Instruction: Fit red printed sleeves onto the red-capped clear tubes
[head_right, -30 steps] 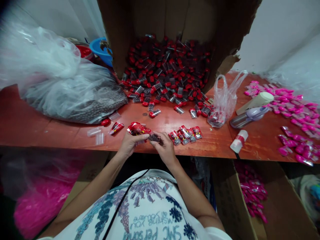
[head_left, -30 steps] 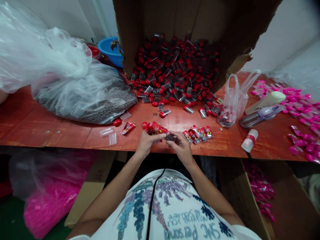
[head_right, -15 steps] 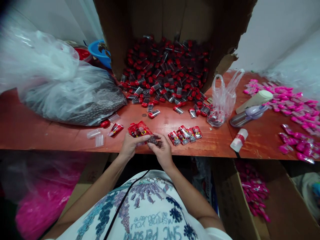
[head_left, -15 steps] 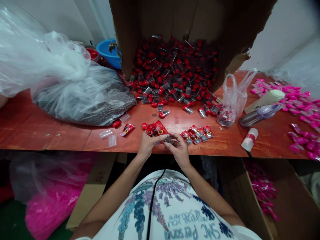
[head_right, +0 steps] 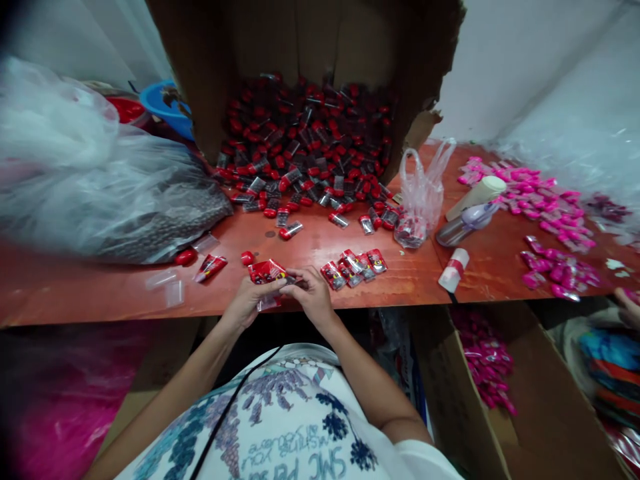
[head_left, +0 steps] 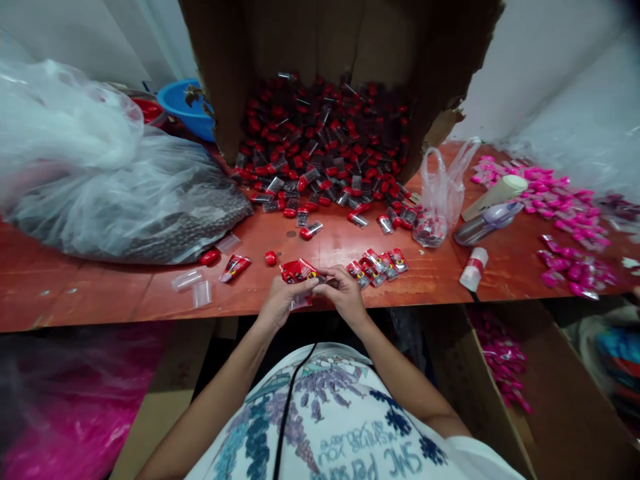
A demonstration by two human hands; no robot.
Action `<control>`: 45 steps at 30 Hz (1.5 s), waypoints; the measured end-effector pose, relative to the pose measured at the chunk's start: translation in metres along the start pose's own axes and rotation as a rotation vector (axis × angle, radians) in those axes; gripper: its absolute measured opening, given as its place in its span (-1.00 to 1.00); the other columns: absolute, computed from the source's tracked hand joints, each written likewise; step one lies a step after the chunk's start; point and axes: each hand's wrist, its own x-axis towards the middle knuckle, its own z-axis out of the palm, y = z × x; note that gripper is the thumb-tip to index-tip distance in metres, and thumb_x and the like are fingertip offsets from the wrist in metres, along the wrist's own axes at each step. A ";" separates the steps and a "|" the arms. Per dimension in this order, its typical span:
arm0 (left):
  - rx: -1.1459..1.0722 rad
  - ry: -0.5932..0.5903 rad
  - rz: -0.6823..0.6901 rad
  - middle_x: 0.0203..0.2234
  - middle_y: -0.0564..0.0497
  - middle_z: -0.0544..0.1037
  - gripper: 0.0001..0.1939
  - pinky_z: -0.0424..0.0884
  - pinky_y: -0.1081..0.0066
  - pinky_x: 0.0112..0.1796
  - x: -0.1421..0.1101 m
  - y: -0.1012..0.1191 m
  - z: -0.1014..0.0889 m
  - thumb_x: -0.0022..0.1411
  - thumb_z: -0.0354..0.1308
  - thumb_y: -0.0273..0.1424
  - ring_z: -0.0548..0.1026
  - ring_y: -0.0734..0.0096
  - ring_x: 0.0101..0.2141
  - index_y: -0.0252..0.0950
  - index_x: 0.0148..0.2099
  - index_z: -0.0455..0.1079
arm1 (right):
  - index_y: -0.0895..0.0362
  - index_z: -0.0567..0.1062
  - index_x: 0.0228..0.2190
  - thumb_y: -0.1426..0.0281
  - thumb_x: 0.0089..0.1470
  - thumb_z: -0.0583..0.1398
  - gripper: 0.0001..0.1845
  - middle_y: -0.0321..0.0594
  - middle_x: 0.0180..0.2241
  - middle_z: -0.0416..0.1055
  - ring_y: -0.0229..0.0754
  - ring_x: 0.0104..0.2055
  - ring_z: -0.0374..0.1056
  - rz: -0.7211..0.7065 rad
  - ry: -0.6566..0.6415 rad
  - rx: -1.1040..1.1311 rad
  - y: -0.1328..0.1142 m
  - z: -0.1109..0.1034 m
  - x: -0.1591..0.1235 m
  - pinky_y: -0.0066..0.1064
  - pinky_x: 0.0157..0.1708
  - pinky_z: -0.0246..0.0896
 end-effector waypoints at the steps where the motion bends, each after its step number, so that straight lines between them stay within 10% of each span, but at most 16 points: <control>1: -0.027 -0.008 -0.018 -0.50 -0.05 0.59 -0.71 0.47 0.43 -0.43 0.002 -0.002 0.001 -0.21 0.41 -0.46 0.54 0.35 -0.51 -0.40 -0.35 0.49 | 0.02 0.54 -0.22 0.30 -0.07 0.29 -0.70 -0.29 -0.28 0.31 -0.28 -0.37 0.36 -0.003 0.017 -0.029 0.002 -0.002 0.002 -0.41 -0.35 0.38; 11: -0.332 0.089 -0.076 -0.41 -0.12 0.61 -0.77 0.52 0.31 -0.31 0.009 -0.003 -0.006 -0.11 0.27 -0.66 0.57 0.28 -0.41 -0.42 -0.31 0.47 | 0.10 0.51 -0.16 0.24 -0.01 0.23 -0.65 -0.09 -0.15 0.36 -0.02 -0.10 0.30 -0.111 0.301 -0.851 -0.007 -0.072 0.013 -0.13 -0.04 0.20; 19: -0.342 0.156 0.005 -0.52 -0.05 0.59 -0.74 0.52 0.36 -0.40 0.009 -0.010 0.000 -0.22 0.37 -0.60 0.54 0.35 -0.51 -0.44 -0.38 0.47 | 0.06 0.46 -0.14 0.40 0.09 0.14 -0.74 -0.21 -0.26 0.47 -0.17 -0.22 0.38 -0.162 -0.084 -0.515 -0.012 0.004 0.014 -0.34 -0.19 0.29; 27: -0.388 0.238 0.055 -0.49 -0.05 0.60 -0.73 0.51 0.40 -0.42 0.010 0.000 -0.026 -0.20 0.38 -0.59 0.55 0.35 -0.49 -0.41 -0.34 0.49 | 0.01 0.40 -0.02 0.44 0.16 0.03 -0.64 -0.27 -0.33 0.49 -0.21 -0.28 0.42 -0.180 -0.352 -0.522 -0.007 0.008 0.067 -0.39 -0.25 0.27; 33: -0.586 0.266 -0.082 -0.49 -0.06 0.59 -0.91 0.46 0.49 -0.55 0.013 0.011 -0.036 0.00 0.26 -0.59 0.50 0.46 -0.59 -0.39 -0.36 0.46 | 0.10 0.33 0.07 0.47 0.17 0.03 -0.58 -0.04 0.10 0.26 0.02 0.12 0.12 -0.263 -0.215 -1.149 0.016 0.001 0.126 -0.14 0.06 0.02; 37: -0.692 0.271 -0.127 -0.52 0.00 0.58 -0.95 0.48 0.44 -0.53 0.013 0.015 -0.039 0.09 0.21 -0.57 0.51 0.45 -0.59 -0.35 -0.35 0.45 | 0.14 0.41 -0.02 0.41 0.20 0.05 -0.67 0.01 -0.08 0.35 0.02 0.00 0.17 -0.242 -0.325 -1.337 0.024 0.000 0.123 -0.19 -0.01 0.05; 45: -0.754 0.259 -0.101 -0.46 0.00 0.59 -0.93 0.49 0.43 -0.48 0.018 0.015 -0.039 0.11 0.20 -0.57 0.54 0.43 -0.52 -0.32 -0.32 0.45 | 0.15 0.43 -0.12 0.33 0.24 -0.02 -0.69 -0.08 -0.21 0.36 -0.10 -0.16 0.30 -0.264 -0.173 -0.841 0.018 -0.005 0.062 -0.28 -0.13 0.20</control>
